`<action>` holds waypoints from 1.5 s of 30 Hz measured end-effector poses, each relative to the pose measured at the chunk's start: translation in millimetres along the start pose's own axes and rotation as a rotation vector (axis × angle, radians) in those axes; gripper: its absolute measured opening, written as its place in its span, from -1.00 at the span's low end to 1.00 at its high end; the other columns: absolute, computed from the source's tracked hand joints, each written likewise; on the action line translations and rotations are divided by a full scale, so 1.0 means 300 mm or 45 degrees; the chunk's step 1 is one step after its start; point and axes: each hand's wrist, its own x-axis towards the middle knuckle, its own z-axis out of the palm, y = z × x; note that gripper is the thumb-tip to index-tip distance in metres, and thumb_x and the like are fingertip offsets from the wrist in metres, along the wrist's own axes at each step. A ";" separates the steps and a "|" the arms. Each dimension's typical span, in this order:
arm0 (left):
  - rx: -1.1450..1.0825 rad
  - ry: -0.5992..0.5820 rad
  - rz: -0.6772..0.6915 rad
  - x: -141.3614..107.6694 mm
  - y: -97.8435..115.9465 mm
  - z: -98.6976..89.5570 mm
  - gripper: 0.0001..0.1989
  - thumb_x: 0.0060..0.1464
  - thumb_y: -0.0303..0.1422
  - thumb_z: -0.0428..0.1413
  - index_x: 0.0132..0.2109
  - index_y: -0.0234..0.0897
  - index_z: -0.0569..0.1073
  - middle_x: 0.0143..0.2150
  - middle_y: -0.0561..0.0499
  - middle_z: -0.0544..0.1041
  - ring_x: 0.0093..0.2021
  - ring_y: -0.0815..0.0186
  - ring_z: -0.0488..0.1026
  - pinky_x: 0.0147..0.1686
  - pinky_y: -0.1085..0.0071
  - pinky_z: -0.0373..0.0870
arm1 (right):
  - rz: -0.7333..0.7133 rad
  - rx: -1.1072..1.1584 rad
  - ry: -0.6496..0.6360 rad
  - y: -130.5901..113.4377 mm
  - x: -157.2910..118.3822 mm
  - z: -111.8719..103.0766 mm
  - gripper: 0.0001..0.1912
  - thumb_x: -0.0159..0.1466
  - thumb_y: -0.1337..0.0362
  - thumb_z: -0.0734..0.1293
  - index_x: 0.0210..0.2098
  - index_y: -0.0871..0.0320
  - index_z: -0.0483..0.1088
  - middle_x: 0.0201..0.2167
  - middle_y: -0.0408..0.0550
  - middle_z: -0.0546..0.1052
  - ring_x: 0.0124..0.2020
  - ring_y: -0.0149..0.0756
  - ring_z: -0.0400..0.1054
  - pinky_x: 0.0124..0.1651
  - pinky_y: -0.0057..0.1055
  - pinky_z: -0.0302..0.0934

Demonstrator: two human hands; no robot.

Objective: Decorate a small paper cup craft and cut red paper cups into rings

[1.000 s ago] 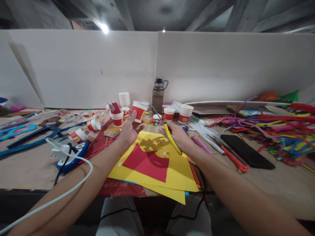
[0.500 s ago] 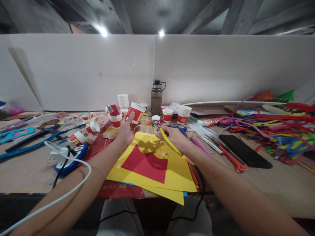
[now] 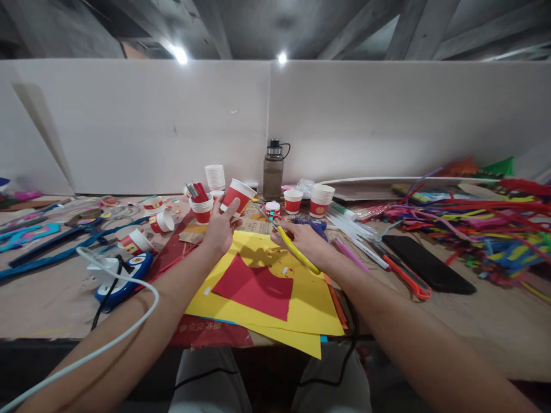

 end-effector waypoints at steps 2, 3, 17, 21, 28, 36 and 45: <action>0.020 -0.002 0.029 0.003 -0.005 -0.002 -0.38 -0.23 -0.22 0.31 0.03 -0.02 0.32 -0.22 0.06 0.50 -0.46 0.44 0.43 -0.54 0.54 0.25 | 0.005 0.009 0.003 -0.002 -0.001 0.001 -0.66 0.23 0.01 0.25 -0.26 0.15 0.45 -0.24 0.00 0.54 -0.28 -0.25 0.39 -0.27 -0.47 0.16; 0.034 -0.001 0.046 0.005 -0.008 -0.004 -0.40 -0.22 -0.22 0.31 0.03 -0.02 0.33 -0.20 0.06 0.49 -0.45 0.44 0.43 -0.54 0.54 0.26 | 0.005 0.014 0.006 -0.002 -0.001 0.001 -0.66 0.22 0.01 0.25 -0.27 0.15 0.45 -0.23 0.00 0.54 -0.28 -0.25 0.39 -0.27 -0.47 0.16; 0.053 0.021 0.068 0.013 -0.015 -0.012 -0.47 -0.19 -0.22 0.29 0.00 -0.04 0.39 -0.18 0.05 0.48 -0.39 0.43 0.41 -0.53 0.54 0.29 | 0.019 0.070 0.017 -0.006 -0.003 -0.001 -0.68 0.20 0.03 0.28 -0.26 0.14 0.48 -0.28 -0.02 0.55 -0.31 -0.26 0.38 -0.27 -0.46 0.18; 0.132 0.021 0.101 0.017 -0.020 -0.015 -0.48 -0.18 -0.25 0.29 0.00 -0.04 0.40 -0.16 0.04 0.48 -0.36 0.42 0.41 -0.53 0.57 0.28 | 0.026 0.059 0.024 -0.005 -0.003 0.000 -0.69 0.18 0.03 0.29 -0.27 0.13 0.49 -0.32 -0.03 0.55 -0.33 -0.26 0.38 -0.30 -0.46 0.18; 0.184 0.034 0.125 0.014 -0.019 -0.018 -0.52 -0.20 -0.23 0.30 -0.06 -0.14 0.42 -0.23 0.03 0.48 -0.38 0.44 0.38 -0.50 0.58 0.29 | -0.014 0.063 0.010 -0.008 -0.007 -0.004 -0.68 0.21 0.04 0.26 -0.29 0.15 0.48 -0.34 -0.04 0.53 -0.36 -0.28 0.36 -0.32 -0.47 0.15; 0.193 0.016 0.148 0.024 -0.028 -0.024 -0.47 -0.23 -0.27 0.32 -0.05 -0.17 0.40 -0.18 0.00 0.46 -0.30 0.38 0.41 -0.41 0.51 0.37 | 0.034 0.051 0.000 -0.012 -0.010 -0.004 -0.68 0.20 0.04 0.28 -0.27 0.16 0.48 -0.34 -0.05 0.53 -0.35 -0.30 0.36 -0.34 -0.49 0.14; 0.230 -0.052 0.168 0.040 -0.039 -0.037 -0.47 -0.18 -0.30 0.29 -0.01 -0.23 0.37 -0.15 -0.03 0.45 -0.27 0.37 0.41 -0.34 0.46 0.40 | 0.149 0.000 -0.028 -0.046 -0.017 -0.013 -0.74 0.22 0.13 0.26 -0.28 0.17 0.48 -0.49 -0.08 0.51 -0.47 -0.37 0.34 -0.40 -0.52 0.13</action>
